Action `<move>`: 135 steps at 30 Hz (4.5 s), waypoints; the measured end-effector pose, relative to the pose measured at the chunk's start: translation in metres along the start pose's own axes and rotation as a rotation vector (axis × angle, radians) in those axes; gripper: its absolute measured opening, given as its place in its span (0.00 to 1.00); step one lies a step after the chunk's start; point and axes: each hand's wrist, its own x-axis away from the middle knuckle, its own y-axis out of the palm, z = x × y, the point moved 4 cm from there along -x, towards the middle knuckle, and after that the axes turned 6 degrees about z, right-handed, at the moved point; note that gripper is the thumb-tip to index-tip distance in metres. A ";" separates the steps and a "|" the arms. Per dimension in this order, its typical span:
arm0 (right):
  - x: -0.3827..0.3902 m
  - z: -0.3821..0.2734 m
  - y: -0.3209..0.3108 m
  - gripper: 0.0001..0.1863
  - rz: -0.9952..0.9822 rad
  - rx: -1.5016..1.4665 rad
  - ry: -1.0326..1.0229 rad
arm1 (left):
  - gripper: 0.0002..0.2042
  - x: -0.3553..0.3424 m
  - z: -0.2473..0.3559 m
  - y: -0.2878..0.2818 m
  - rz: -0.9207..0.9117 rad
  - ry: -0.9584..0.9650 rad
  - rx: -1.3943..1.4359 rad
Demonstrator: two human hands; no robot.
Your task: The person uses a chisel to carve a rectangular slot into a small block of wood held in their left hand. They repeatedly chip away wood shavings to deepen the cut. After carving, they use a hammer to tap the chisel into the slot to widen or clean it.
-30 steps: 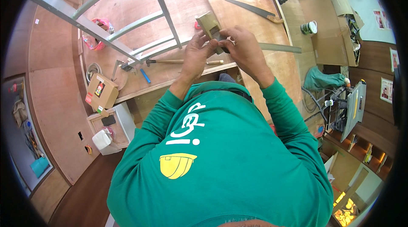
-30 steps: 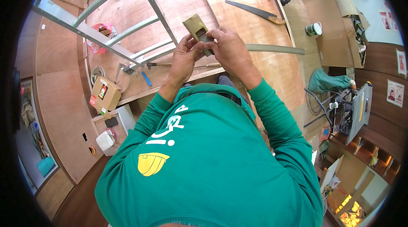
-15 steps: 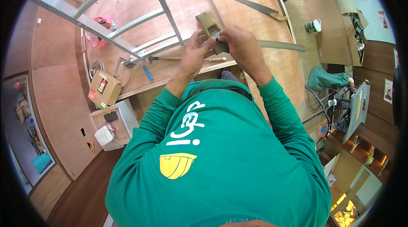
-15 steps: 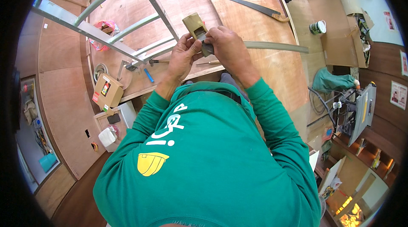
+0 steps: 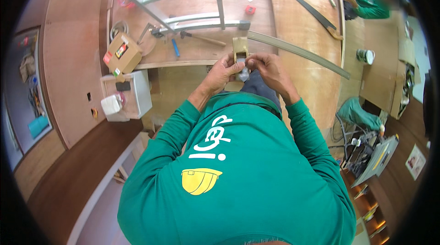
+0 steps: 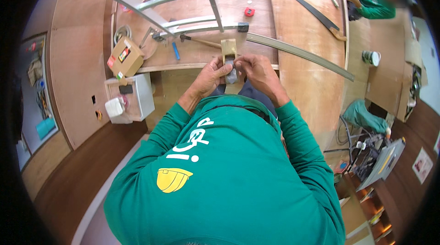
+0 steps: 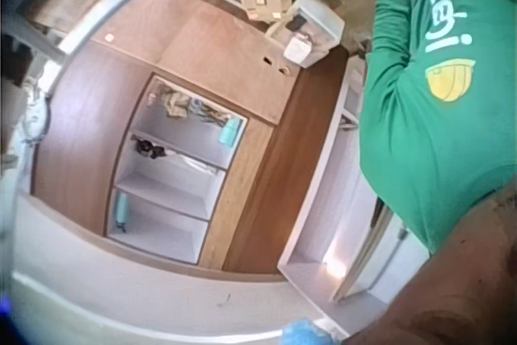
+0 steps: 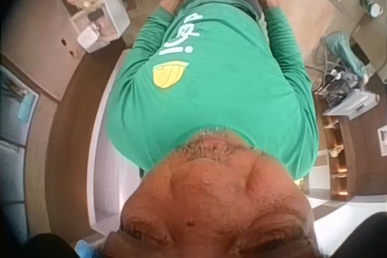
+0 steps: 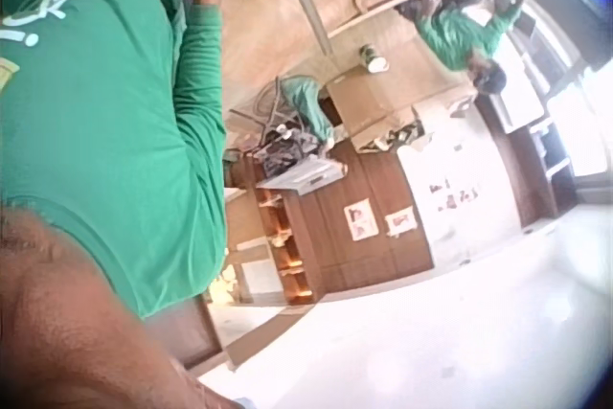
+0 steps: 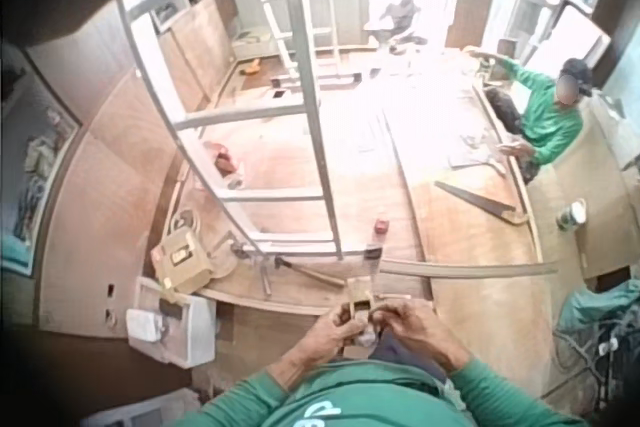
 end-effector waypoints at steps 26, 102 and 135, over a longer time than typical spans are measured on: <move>-0.373 0.325 0.365 0.20 -0.433 0.551 -0.214 | 0.36 0.101 -0.022 -0.203 0.755 0.279 0.339; 0.065 -0.204 -0.025 0.18 0.053 -0.349 -0.429 | 0.54 0.113 0.232 0.092 -0.283 1.290 -1.102; 0.079 -0.137 -0.021 0.27 -0.025 -0.599 0.006 | 0.33 0.116 0.210 0.106 -0.212 1.621 -1.387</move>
